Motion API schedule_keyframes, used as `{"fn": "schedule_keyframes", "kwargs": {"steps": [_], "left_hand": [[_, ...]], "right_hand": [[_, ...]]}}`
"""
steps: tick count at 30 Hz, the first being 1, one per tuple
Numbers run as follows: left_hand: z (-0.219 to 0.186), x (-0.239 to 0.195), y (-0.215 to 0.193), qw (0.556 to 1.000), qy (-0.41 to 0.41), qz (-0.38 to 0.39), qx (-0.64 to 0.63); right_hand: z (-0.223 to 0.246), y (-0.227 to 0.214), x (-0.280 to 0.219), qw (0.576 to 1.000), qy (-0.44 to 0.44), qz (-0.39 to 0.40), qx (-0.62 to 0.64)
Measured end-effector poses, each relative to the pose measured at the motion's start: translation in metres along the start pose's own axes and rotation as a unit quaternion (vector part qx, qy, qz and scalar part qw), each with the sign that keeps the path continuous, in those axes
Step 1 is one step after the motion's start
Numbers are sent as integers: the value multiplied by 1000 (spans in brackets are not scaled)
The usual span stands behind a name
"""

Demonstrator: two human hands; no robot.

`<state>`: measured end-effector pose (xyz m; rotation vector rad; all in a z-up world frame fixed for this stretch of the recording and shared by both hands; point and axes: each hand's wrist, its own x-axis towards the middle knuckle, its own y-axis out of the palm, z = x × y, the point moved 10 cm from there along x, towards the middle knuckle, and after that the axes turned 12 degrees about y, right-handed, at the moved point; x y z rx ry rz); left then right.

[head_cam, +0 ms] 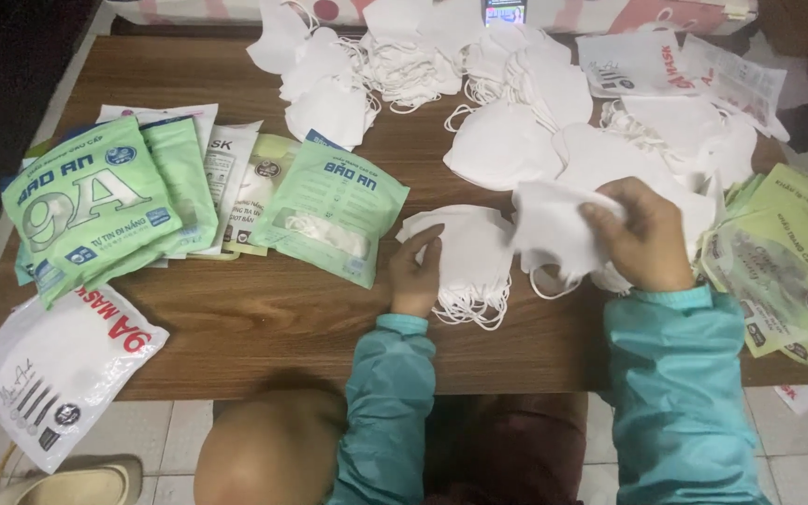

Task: The person is folding white face masks and stacking them on a wooden table next to piles of packaging bags.

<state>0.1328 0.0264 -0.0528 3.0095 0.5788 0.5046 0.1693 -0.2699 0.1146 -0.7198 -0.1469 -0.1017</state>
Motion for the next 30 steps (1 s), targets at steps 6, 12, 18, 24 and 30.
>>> {"fn": "schedule_keyframes", "kwargs": {"steps": [6,12,18,24,30], "left_hand": [[-12,-6,4,984,-162,69,11],[-16,-12,9,980,-179,79,32],[-23,-15,8,976,-209,58,-20],[-2,-19,8,970,-237,55,-22],[5,-17,6,975,-217,46,-31]], "right_hand": [[39,91,-23,983,-86,138,80],[36,129,-23,994,-23,96,-41],[-20,68,5,911,82,40,-402],[-87,86,-4,876,-8,58,-478],[-69,65,-4,925,-25,-19,-379]]}}
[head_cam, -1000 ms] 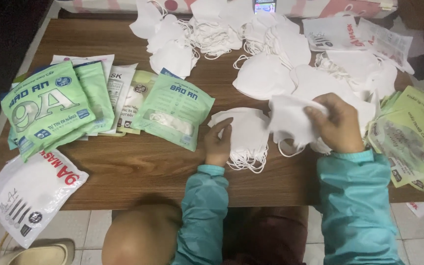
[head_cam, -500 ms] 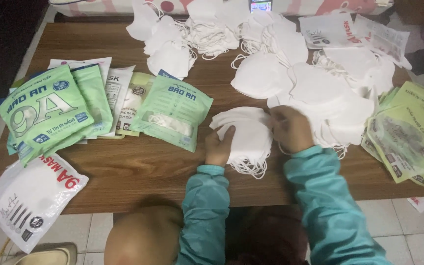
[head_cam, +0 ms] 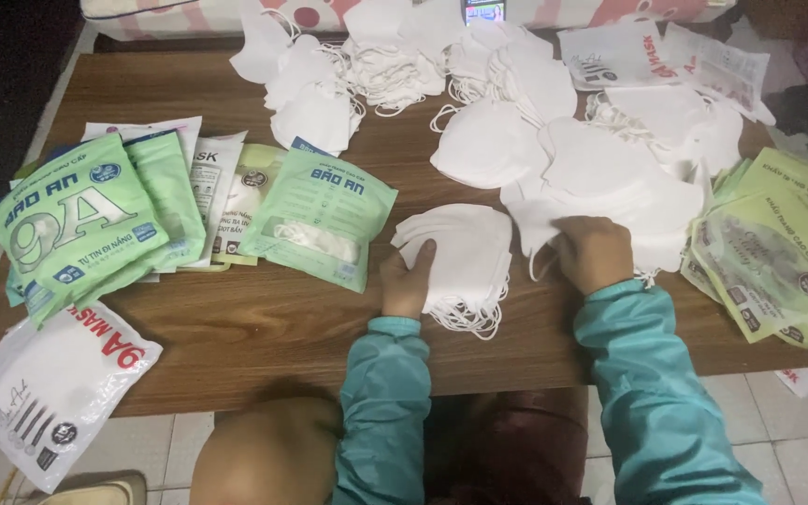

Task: The person is folding white face masks and stacking them on a wooden table next to piles of packaging bags.

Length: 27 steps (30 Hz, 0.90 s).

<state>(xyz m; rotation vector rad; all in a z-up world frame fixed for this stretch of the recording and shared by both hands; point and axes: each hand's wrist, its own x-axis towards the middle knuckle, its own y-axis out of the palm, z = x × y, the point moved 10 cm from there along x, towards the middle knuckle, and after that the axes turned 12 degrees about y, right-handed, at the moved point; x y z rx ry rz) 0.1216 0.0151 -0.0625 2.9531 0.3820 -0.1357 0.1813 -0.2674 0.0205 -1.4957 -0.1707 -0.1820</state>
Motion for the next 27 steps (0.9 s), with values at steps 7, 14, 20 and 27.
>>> {"fn": "schedule_keyframes", "kwargs": {"steps": [7,14,20,27], "left_hand": [[-12,0,1,999,41,-4,-3],[-23,-7,0,1000,22,-4,12],[-87,-34,11,996,-48,30,64],[-43,-7,-3,986,142,-44,72]], "right_hand": [[-36,11,-2,983,53,3,175],[17,-48,-49,953,-9,-117,279],[104,-49,-90,960,-152,-194,133],[119,-43,-88,916,-225,-75,325]]}}
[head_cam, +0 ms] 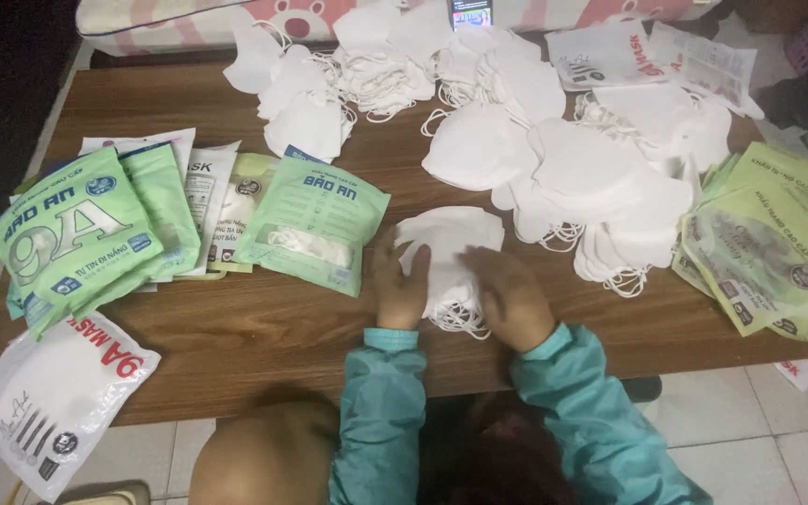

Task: The person is folding white face masks and stacking them on a wooden table next to piles of packaging bags.

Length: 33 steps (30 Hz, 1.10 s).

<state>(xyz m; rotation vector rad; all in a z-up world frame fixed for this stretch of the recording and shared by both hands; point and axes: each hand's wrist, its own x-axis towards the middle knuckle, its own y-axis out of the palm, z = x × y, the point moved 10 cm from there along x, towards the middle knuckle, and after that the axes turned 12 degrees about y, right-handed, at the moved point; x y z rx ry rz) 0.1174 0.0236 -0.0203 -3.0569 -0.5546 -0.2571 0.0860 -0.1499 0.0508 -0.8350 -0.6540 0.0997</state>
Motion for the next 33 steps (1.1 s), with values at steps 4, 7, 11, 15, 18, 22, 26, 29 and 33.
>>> {"fn": "schedule_keyframes", "kwargs": {"steps": [4,7,11,15,18,22,26,29,33], "left_hand": [[-68,-14,-21,996,42,-74,-35],[-110,-21,-35,988,105,-109,-41],[-97,-31,-66,952,-30,-292,-90],[-103,-36,-73,927,-52,-349,-129],[-83,-31,-73,930,-60,-332,-149],[-99,-36,-74,935,-53,-321,-138],[-101,-36,-69,956,-67,-271,-93],[-81,-29,-50,978,-43,-200,-48],[-14,-17,-21,993,-30,-89,-77]], "right_hand": [[-31,-30,11,982,129,-74,114],[-64,-19,16,935,328,-61,123],[-56,14,38,914,402,44,36],[-63,33,36,878,469,72,55],[-89,64,18,831,537,125,66],[-97,50,15,850,517,86,57],[-112,-24,14,874,481,-32,55],[-149,-61,-7,853,517,-71,-1],[-116,-104,0,832,483,-103,-251]]}}
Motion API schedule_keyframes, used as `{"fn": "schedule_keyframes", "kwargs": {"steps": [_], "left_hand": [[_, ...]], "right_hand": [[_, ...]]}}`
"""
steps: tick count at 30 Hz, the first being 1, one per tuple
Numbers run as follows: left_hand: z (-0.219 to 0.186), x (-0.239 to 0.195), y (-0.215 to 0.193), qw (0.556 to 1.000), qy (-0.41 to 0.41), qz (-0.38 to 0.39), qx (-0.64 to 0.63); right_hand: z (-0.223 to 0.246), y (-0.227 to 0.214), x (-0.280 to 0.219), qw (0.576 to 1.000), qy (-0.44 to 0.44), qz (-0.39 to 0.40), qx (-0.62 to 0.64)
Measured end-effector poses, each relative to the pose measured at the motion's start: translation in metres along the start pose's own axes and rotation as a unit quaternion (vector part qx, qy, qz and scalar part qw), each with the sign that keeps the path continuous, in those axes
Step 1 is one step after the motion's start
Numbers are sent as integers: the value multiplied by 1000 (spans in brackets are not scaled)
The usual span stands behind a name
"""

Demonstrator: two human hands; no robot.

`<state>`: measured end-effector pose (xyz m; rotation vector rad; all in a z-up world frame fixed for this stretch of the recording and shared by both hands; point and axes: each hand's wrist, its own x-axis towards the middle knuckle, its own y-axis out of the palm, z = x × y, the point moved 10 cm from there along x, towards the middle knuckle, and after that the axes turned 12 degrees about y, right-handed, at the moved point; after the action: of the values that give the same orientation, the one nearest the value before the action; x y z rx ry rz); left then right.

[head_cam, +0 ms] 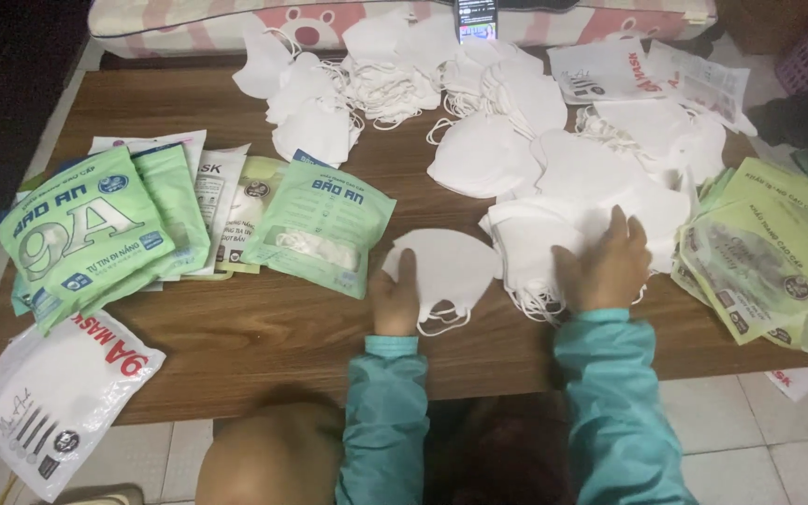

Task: The person is folding white face masks and stacking them on a wooden table next to piles of packaging bags.

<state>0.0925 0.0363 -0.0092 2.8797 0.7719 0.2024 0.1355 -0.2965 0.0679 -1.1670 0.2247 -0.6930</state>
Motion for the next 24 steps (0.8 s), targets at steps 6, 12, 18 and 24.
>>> {"fn": "schedule_keyframes", "kwargs": {"steps": [6,12,18,24], "left_hand": [[33,-3,1,993,-88,67,27],[18,-11,16,948,-132,223,182],[23,-20,12,949,-183,232,110],[-7,-29,24,940,-111,298,123]], "right_hand": [[29,36,-93,938,-109,117,309],[12,80,-104,879,-1,206,431],[-7,66,-90,894,-7,187,407],[7,53,-90,900,-37,217,377]]}}
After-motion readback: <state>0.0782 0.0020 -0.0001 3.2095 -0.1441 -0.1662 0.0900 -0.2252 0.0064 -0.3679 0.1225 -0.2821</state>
